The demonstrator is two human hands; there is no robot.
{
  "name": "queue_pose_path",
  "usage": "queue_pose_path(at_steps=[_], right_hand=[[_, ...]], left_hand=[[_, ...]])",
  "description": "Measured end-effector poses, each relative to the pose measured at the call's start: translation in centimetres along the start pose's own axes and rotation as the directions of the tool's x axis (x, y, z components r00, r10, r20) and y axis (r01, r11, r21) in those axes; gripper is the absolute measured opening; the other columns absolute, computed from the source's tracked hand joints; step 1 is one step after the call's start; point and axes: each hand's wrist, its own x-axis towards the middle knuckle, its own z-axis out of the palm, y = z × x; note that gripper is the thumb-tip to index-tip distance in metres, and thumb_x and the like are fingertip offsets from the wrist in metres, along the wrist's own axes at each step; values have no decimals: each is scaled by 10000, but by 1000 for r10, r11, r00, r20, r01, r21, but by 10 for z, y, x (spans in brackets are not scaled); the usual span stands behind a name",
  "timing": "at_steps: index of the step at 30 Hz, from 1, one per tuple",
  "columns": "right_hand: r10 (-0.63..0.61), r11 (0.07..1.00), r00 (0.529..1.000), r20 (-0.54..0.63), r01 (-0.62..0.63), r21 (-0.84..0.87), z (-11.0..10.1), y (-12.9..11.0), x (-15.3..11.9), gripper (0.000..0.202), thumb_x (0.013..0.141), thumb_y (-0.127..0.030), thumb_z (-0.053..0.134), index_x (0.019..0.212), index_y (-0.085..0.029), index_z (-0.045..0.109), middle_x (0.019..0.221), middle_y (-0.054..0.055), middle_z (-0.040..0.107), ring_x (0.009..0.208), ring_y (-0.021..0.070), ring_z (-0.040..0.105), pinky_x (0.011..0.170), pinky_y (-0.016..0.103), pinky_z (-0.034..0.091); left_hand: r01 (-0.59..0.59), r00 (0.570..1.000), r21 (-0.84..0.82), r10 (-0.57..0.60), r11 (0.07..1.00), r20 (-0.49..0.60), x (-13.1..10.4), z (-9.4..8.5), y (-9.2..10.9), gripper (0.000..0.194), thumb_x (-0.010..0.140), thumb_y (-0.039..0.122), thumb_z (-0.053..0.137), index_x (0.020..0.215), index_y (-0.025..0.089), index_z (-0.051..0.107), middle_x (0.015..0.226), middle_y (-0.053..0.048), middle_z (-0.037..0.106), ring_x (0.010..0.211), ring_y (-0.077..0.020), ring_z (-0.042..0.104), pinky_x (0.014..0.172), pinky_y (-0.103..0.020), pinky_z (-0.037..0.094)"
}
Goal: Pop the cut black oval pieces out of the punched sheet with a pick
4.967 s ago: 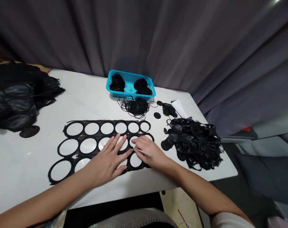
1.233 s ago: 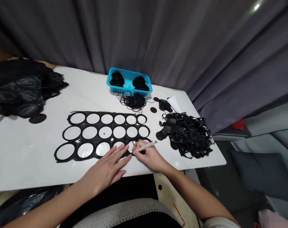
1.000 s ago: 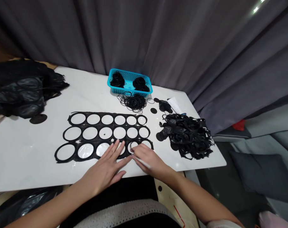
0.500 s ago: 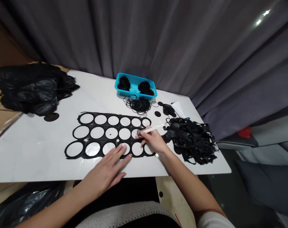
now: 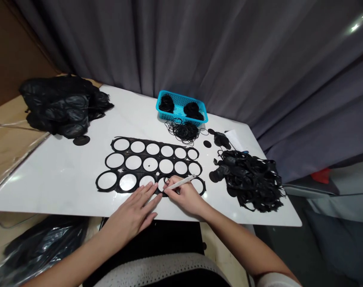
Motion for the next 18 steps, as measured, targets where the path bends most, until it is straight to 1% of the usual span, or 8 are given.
queue_pose_path(at_steps=[3,8,11,13,16,17,18], right_hand=[[-12,999,1000,-2,12,-31,1,0,1,168,915,-250,575,759,-212,527,915,7,639,867,161,598,819,288,449],[-44,995,999,-2,44,-92,-2,-1,2,170,913,-219,583,752,-213,529,896,10,630,868,168,602,823,296,461],[-112,981,994,-1,110,-159,2,-1,-3,165,933,-205,569,773,-216,530,919,22,622,882,175,601,825,303,477],[-202,948,979,25,202,-248,8,-1,-9,132,947,-185,548,819,-218,544,955,47,624,911,193,595,829,320,488],[-318,846,940,123,340,-411,13,3,-10,113,932,-117,526,914,-219,573,1003,88,646,977,238,585,862,368,492],[-331,823,936,123,350,-448,11,5,-7,131,927,-104,517,929,-220,578,1009,95,653,989,248,586,872,380,490],[-334,817,940,76,328,-475,4,8,-3,137,928,-105,505,927,-220,580,1002,98,658,984,253,590,873,386,488]], left_hand=[[-2,1000,11,2,1000,6,-1,0,0,463,989,254,513,1449,204,499,1574,-133,405,1434,-310,412,1144,-482,414],[8,1000,-3,-8,1000,8,-1,1,0,483,986,246,515,1467,225,475,1582,-114,397,1439,-294,408,1155,-465,401],[7,1000,10,-7,1000,12,0,0,0,486,986,243,513,1469,226,470,1590,-116,383,1449,-298,390,1155,-468,400],[6,1000,21,-6,1000,9,1,-1,0,491,980,245,520,1469,232,468,1605,-124,352,1462,-320,362,1146,-489,404],[5,1000,24,-5,1000,8,1,-1,0,491,963,238,531,1452,234,484,1622,-129,312,1469,-358,334,1132,-527,409],[6,1000,22,-6,1000,9,1,-1,0,483,956,228,532,1438,234,497,1624,-127,308,1469,-364,332,1130,-533,409],[9,1000,23,-10,1000,11,0,0,0,475,949,216,532,1424,235,511,1625,-124,306,1470,-368,329,1130,-537,407]])
